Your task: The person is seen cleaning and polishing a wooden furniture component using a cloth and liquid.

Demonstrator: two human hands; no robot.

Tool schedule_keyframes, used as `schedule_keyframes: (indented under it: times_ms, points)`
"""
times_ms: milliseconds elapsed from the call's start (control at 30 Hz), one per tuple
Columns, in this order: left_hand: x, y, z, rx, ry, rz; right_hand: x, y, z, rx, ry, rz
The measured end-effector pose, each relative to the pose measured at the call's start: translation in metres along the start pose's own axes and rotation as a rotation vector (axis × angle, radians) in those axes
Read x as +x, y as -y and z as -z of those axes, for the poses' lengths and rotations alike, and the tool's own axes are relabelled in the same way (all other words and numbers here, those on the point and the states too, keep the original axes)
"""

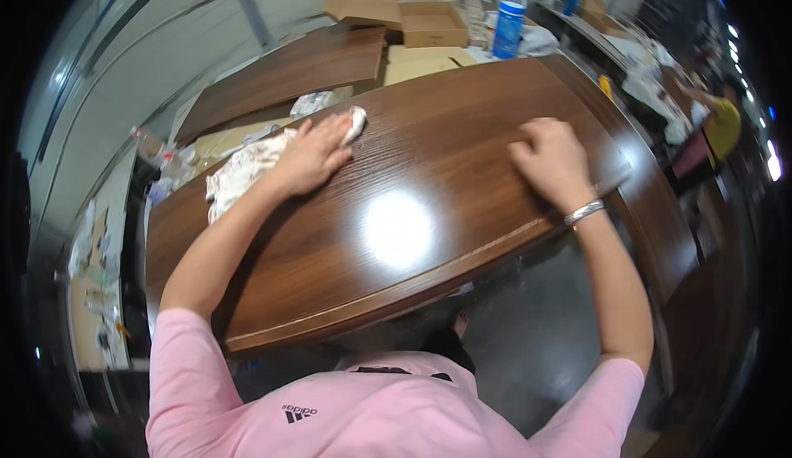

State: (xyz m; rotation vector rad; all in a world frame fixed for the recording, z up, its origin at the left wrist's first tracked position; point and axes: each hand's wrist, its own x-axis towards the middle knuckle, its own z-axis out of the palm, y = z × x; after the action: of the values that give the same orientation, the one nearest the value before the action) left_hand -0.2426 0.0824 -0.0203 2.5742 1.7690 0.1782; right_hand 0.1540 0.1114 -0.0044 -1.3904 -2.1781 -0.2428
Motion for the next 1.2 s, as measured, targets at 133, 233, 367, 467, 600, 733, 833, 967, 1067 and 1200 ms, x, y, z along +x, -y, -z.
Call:
schedule_keyframes:
  times_ms: [133,233,367,467,600,733,833,967,1067,1200]
  points:
    - [0.041,-0.003,-0.011,0.032,-0.126,0.22,0.047,-0.143,-0.017,-0.208,0.215,-0.331]
    - [0.007,-0.075,-0.008,-0.052,-0.078,0.036,0.045,-0.192,-0.029,-0.12,0.309,-0.414]
    - [-0.063,-0.134,0.02,-0.164,0.098,-0.04,0.044,-0.208,-0.042,-0.052,0.243,-0.352]
    - [-0.027,-0.069,0.006,-0.048,-0.077,0.253,0.05,-0.209,-0.045,-0.036,0.256,-0.33]
    - [0.036,-0.04,0.003,0.018,-0.179,0.327,0.049,-0.217,-0.048,0.022,0.255,-0.313]
    - [-0.023,-0.113,0.0,-0.187,-0.028,0.068,0.031,-0.249,-0.048,0.059,0.204,-0.316]
    - [-0.037,-0.087,0.004,-0.15,0.001,0.183,0.035,-0.235,-0.046,0.051,0.19,-0.339]
    - [0.033,-0.032,0.004,0.03,-0.161,0.282,0.044,-0.225,-0.051,0.098,0.153,-0.297]
    - [0.097,-0.151,-0.02,-0.341,-0.126,-0.062,0.04,-0.225,-0.05,0.132,0.145,-0.311]
    - [0.112,-0.246,-0.025,-0.487,-0.187,-0.671,0.038,-0.214,-0.043,0.144,0.171,-0.376]
